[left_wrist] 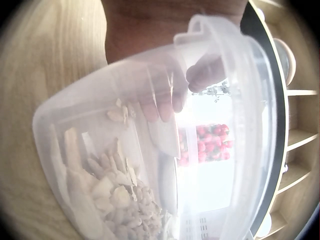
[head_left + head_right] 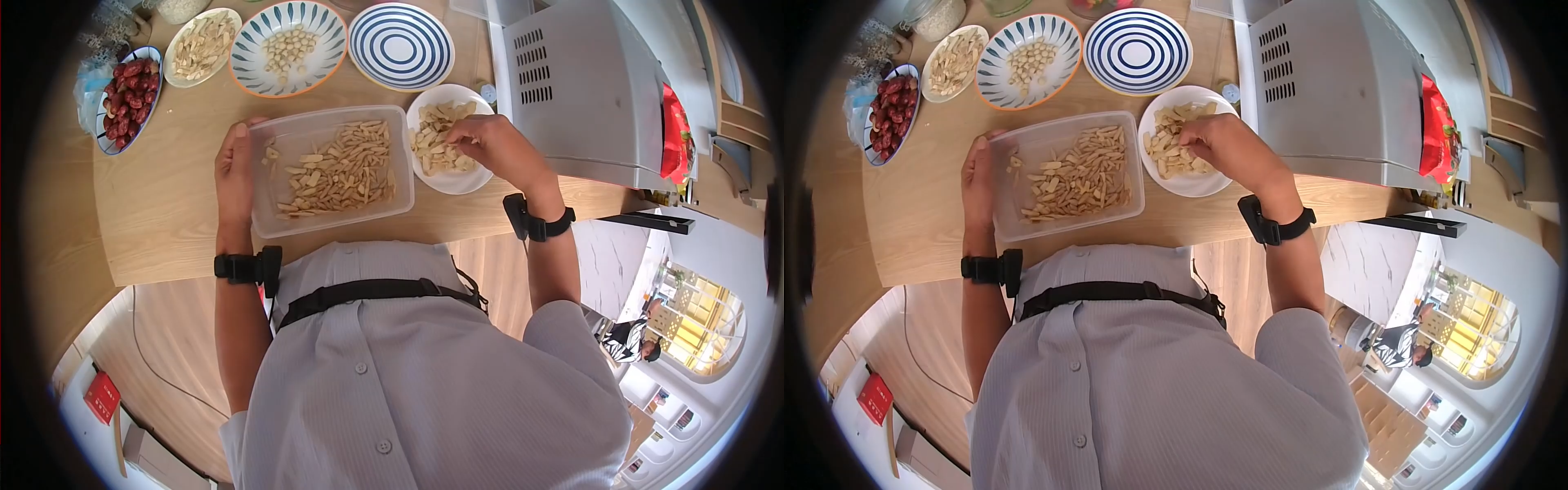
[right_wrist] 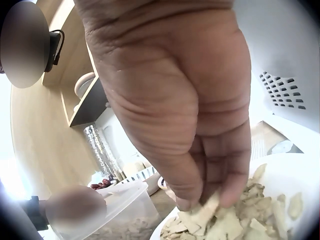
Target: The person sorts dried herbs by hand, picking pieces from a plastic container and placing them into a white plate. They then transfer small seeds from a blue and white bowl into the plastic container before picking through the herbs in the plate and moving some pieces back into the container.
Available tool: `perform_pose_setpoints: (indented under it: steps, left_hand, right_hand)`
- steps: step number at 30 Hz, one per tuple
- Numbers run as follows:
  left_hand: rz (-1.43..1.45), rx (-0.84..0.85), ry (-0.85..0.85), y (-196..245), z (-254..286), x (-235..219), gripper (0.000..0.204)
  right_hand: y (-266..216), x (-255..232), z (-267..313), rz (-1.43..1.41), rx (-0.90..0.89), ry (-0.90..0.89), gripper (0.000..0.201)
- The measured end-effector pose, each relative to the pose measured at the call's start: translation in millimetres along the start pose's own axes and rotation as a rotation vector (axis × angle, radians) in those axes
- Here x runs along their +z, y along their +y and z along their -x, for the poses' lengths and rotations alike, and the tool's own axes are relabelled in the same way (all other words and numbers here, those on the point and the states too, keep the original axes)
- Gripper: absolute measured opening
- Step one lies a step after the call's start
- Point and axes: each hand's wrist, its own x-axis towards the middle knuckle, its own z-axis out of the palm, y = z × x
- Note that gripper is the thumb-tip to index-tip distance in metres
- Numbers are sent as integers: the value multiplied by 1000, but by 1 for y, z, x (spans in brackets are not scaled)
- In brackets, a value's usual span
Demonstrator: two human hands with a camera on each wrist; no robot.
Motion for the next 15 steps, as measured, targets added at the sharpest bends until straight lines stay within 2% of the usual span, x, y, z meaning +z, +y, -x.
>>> perform_pose_setpoints:
  steps: [3, 6, 9, 11, 13, 15]
  left_hand:
    - [17, -30, 1, 5, 2, 2, 42]
    - [2, -24, -13, 1, 2, -3, 41]
    - [-14, -7, -25, -2, -1, -3, 41]
    - [-11, -11, -28, 0, 0, -2, 40]
    - [6, -23, -22, 3, 1, -1, 40]
    - [29, -11, -6, 5, 2, 3, 40]
  right_hand:
    - [-4, -3, 3, 168, -24, 56, 18]
    - [-37, -23, -3, 275, 46, 109, 17]
    - [-67, -4, -32, 237, -123, 147, 19]
    - [-76, 37, -55, 95, -415, 114, 21]
    - [-91, 73, -70, 49, -692, 180, 23]
    - [-119, 90, -88, 224, -589, -11, 24]
